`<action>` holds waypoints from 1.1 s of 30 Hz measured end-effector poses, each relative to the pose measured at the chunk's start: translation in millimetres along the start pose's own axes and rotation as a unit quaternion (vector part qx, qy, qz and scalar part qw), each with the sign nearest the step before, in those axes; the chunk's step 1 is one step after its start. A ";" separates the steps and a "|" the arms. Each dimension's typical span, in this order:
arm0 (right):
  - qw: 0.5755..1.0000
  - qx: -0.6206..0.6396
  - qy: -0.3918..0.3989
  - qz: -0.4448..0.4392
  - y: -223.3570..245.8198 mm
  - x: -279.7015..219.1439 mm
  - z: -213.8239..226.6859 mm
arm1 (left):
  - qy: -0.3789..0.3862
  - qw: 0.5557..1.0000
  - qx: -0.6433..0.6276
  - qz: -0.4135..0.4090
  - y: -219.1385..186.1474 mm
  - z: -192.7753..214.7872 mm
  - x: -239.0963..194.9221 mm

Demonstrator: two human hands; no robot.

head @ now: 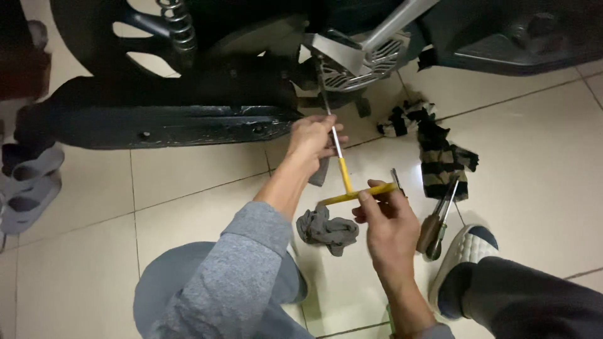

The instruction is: The person uses a yellow T-handle wrench to loosen and tighten bolts on the side panel of a motorcycle. They work on the lower side of the vehicle, occasionally adjusting their grip and position while seated on the floor.

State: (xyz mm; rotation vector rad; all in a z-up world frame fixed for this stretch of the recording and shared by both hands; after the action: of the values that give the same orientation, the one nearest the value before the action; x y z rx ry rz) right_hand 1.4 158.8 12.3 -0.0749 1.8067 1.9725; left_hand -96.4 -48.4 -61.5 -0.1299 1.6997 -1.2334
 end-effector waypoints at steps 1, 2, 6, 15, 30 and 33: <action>1.000 -0.003 0.004 0.001 -13.1 1.3 -0.4 | -0.003 1.000 -0.004 0.001 -3.4 1.1 -5.9; 0.965 -0.103 0.026 0.240 5.3 -5.4 -6.7 | -0.011 1.000 0.025 -0.009 -7.7 1.9 -11.4; 0.881 -0.134 0.093 0.444 19.1 -37.7 -24.5 | -0.017 0.998 0.001 -0.061 -4.2 2.9 4.7; 0.957 0.133 0.049 -0.255 -46.9 -9.1 -12.7 | -0.019 0.999 0.004 -0.045 -9.2 -2.2 1.4; 0.982 0.137 -0.059 -0.112 -89.5 23.6 53.3 | 0.106 0.991 0.073 0.031 63.2 -60.4 -63.4; 0.957 0.191 -0.079 -0.204 -67.7 31.2 60.4 | 0.118 0.991 0.044 0.052 79.5 -91.8 -50.9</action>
State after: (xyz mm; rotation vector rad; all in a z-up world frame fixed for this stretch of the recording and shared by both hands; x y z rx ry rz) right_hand 14.3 227.8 -53.2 -0.1477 1.8567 1.2902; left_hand -105.5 79.6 -90.8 0.1622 1.8255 -1.2815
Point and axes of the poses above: each hand's wrist, its own x-axis towards the middle knuckle, its own z-axis out of the back of the hand, y = z × x, the point moved 8 cm from there along x, towards the middle knuckle, and after that the axes turned 14 degrees about -y, right-handed, at the moved point
